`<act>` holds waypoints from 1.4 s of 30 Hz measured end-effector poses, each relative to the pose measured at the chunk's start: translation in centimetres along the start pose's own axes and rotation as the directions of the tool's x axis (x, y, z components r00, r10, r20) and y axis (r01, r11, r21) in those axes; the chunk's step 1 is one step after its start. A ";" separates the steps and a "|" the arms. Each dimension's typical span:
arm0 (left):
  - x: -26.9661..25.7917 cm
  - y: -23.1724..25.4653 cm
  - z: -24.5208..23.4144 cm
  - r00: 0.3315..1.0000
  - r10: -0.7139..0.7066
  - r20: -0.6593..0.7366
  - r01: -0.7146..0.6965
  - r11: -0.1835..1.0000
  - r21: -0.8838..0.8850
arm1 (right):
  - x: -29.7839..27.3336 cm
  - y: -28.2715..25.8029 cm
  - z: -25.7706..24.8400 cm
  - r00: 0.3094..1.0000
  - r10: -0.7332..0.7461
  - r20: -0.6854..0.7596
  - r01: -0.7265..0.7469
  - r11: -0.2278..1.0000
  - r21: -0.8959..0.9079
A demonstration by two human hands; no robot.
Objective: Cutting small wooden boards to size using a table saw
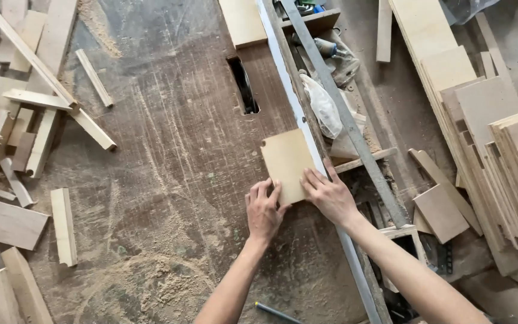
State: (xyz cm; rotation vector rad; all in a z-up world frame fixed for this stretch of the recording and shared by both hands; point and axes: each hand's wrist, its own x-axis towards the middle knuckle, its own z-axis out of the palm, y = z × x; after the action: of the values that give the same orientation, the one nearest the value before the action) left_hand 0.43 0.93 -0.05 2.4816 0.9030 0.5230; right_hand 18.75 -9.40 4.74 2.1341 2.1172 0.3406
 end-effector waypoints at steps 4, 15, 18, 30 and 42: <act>2.8 -1.9 0.8 1.000 0.002 -0.023 -0.001 1.000 0.022 | 2.6 1.0 1.9 1.000 0.021 0.004 -0.021 0.999 -0.031; 9.3 -5.1 1.1 0.997 0.030 -0.065 -0.025 0.997 0.077 | 9.0 3.3 4.2 0.999 0.036 -0.006 -0.036 0.990 -0.140; 10.1 -5.8 1.2 0.998 0.041 -0.057 -0.037 0.996 0.082 | 9.8 3.7 4.5 1.000 0.017 -0.022 -0.020 0.989 -0.149; 13.1 -7.8 1.1 0.989 -0.001 -0.149 0.006 0.999 0.036 | 14.2 5.2 4.7 0.993 0.020 -0.116 -0.040 0.984 -0.171; 10.7 -17.6 -5.5 0.928 -0.216 -0.304 0.217 0.976 -0.031 | 18.0 6.7 6.6 0.998 0.066 -0.020 -0.069 0.978 -0.195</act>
State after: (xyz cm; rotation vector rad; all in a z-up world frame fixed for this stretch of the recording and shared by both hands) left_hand -3.50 21.74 -2.62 2.3000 1.2808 0.8437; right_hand 26.77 8.95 1.36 2.0984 1.9315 0.5482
